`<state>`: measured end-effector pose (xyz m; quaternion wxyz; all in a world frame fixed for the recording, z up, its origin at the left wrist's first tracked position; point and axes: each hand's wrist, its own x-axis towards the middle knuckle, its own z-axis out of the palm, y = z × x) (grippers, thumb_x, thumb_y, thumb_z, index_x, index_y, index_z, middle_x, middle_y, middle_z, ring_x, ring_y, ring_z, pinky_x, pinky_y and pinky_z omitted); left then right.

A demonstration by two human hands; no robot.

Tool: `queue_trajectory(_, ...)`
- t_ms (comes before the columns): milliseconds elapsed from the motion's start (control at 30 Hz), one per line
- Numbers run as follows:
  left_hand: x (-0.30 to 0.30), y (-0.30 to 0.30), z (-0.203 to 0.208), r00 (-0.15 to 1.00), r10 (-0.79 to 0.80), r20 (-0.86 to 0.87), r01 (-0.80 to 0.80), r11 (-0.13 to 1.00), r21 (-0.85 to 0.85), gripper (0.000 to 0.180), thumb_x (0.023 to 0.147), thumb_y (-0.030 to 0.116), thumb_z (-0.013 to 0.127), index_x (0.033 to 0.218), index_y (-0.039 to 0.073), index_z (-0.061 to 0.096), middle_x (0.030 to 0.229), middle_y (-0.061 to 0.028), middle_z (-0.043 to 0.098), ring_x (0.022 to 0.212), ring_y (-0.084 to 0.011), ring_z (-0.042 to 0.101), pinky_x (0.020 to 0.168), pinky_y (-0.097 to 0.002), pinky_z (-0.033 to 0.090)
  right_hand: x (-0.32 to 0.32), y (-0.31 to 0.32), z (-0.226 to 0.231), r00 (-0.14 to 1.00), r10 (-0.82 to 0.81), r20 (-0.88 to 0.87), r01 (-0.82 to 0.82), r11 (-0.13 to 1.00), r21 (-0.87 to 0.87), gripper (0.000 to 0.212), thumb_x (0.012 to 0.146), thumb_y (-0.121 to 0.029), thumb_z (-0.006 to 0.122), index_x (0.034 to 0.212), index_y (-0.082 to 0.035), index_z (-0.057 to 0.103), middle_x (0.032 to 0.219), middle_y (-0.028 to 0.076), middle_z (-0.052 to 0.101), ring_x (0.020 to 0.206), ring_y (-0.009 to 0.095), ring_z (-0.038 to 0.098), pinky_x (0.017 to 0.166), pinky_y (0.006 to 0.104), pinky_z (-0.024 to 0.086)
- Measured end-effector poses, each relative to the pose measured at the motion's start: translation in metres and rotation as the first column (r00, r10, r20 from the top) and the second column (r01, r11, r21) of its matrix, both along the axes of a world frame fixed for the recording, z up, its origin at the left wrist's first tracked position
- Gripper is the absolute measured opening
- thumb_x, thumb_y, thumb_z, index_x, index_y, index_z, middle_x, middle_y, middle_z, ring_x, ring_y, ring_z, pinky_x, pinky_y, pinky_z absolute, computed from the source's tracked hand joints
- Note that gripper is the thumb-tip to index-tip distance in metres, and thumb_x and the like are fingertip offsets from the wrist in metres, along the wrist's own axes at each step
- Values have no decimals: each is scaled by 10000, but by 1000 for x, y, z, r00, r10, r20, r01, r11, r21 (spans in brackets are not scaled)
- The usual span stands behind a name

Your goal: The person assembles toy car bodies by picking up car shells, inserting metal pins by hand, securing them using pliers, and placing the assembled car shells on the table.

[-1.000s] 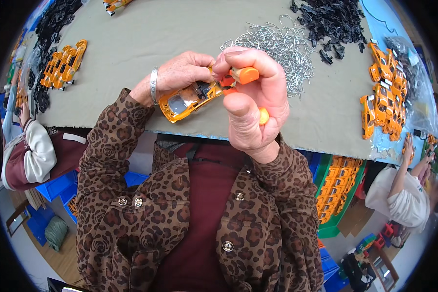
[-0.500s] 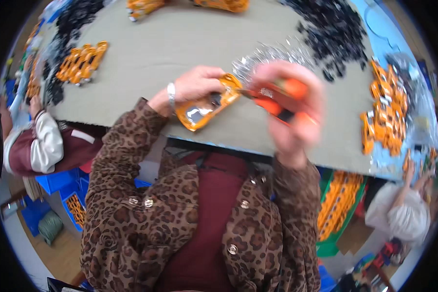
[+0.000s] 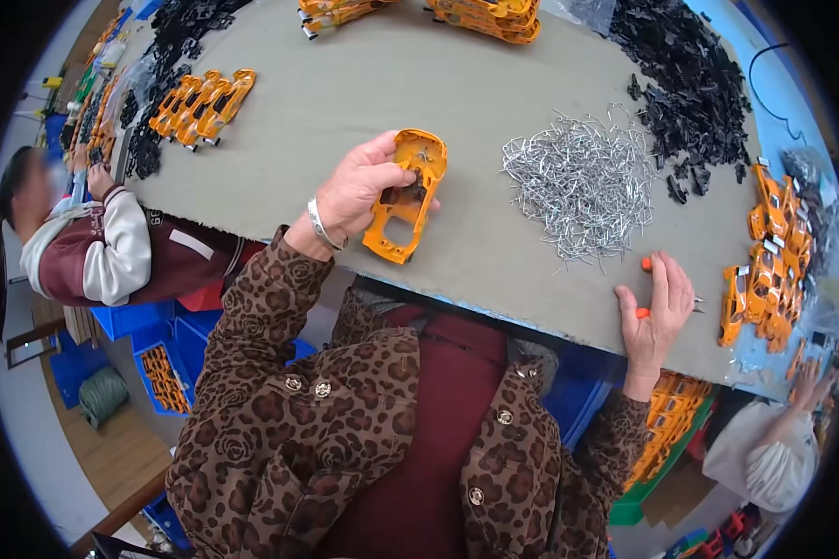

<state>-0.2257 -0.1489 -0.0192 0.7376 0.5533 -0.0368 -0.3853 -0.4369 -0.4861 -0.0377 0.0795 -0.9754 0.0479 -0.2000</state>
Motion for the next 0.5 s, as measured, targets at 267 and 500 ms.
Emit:
queue_trajectory(267,-6,9,4,993,97,74,-99,995,30,364,836,-40,461,1198,-10,488,998,-112,628,769,-227,674,697,-346,577,0,7,3,1000,11,-8,-11,1000,23,512,751,-211,709,1205,-27,561,1222,130,566,1154,332,496,1002,434,338)
queue_trajectory(500,55,93,10,834,207,512,-365,903,228,358,818,6,540,1174,-13,570,997,-44,646,849,-106,618,770,-268,515,-22,-3,-6,999,29,28,-29,1000,-1,511,783,-209,680,1226,2,538,1243,155,550,1168,357,481,1002,451,329)
